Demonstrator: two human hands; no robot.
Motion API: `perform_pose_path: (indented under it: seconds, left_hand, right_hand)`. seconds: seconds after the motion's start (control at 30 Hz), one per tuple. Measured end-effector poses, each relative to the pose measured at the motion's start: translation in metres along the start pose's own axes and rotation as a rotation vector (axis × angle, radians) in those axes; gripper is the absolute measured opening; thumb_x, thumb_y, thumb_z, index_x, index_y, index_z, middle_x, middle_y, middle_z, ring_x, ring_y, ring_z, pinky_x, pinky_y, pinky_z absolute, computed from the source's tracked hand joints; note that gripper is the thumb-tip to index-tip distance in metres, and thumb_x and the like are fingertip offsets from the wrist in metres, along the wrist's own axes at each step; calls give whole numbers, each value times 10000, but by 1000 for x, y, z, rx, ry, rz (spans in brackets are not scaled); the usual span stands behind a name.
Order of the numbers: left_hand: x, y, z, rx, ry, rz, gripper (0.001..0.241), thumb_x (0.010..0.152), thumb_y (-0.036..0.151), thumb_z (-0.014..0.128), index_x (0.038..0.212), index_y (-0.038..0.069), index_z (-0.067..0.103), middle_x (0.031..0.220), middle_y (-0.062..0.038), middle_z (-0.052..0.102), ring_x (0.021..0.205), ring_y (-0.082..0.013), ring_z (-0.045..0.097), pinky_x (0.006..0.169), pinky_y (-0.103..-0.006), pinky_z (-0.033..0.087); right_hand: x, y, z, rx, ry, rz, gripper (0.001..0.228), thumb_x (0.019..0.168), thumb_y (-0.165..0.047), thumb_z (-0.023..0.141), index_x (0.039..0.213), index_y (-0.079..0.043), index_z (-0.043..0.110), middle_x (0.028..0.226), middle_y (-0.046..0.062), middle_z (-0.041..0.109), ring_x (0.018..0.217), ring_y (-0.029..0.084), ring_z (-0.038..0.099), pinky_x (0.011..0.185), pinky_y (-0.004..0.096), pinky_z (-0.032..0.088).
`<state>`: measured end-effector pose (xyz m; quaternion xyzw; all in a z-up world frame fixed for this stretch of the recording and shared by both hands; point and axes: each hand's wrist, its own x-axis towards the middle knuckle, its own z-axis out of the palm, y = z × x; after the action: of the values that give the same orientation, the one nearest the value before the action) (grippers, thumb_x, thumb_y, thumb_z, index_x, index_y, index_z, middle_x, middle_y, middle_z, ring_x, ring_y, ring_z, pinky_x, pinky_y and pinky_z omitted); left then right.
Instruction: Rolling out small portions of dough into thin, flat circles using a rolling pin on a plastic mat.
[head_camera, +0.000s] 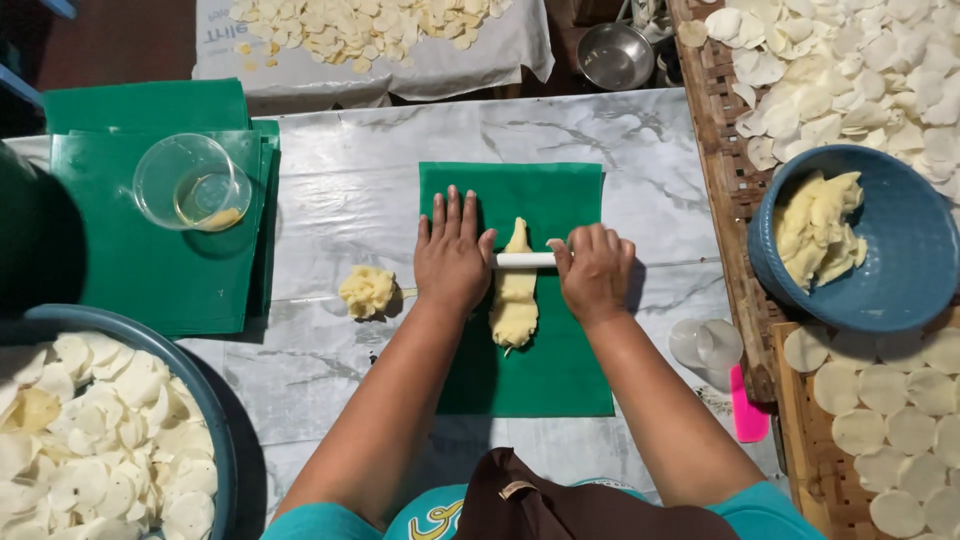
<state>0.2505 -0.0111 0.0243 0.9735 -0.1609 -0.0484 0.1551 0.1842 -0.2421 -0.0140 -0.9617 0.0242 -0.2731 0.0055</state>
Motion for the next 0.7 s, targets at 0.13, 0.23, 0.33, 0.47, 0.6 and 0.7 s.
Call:
perform_pose_path:
  seconds: [0.13,0.23,0.33,0.47,0.6,0.7]
  left_hand:
    - [-52,6,-33,-66,161,78,687,1092,468,308,1660,105,181,1732,-163,125,1600,-351,99,1276,-551,73]
    - [-121,2,-20,78,368,198,687,1070,471,406,1650,126,274,1715,-139,235,1586,-304,195,1266,-511,68]
    - [-164,-1,-4,87,257,297,807,998,671,377,1637,184,300,1715,-94,230,1591,-283,158,1268,-543,26]
    - [-174,13,-2,72,21,196,891,963,739,414,1655,213,216,1716,-120,164,1576,-341,119,1228,-628,84]
    - [-179,29,4,10,-8,99,892,977,693,448,1642,140,231,1708,-181,152,1571,-385,107,1223,-629,100]
    - [-185,41,5,-67,-79,59,914,1001,670,422,1631,47,194,1699,-218,144,1574,-392,84,1229,-626,59]
  right_hand:
    - [-2,22,12,-35,-15,-6,469,1047,-633,483,717,-300,477,672,-90,490,677,159,597,665,366,431]
    - [-15,28,-23,98,-103,302,471,1120,-515,516,796,-215,681,742,70,690,787,291,731,645,437,533]
    - [-38,36,-41,347,-414,785,643,1113,-654,301,1081,-218,772,1011,111,762,1089,378,689,893,534,542]
    - [-50,30,-53,362,-412,802,583,1122,-610,327,1162,-220,758,1049,125,755,1100,379,681,922,529,531]
    - [-35,13,-67,180,-89,212,402,1135,-375,502,849,-131,645,761,117,643,826,344,697,744,479,542]
    - [-26,9,-70,87,14,-25,482,1118,-516,455,760,-200,524,683,-12,514,735,230,639,734,358,491]
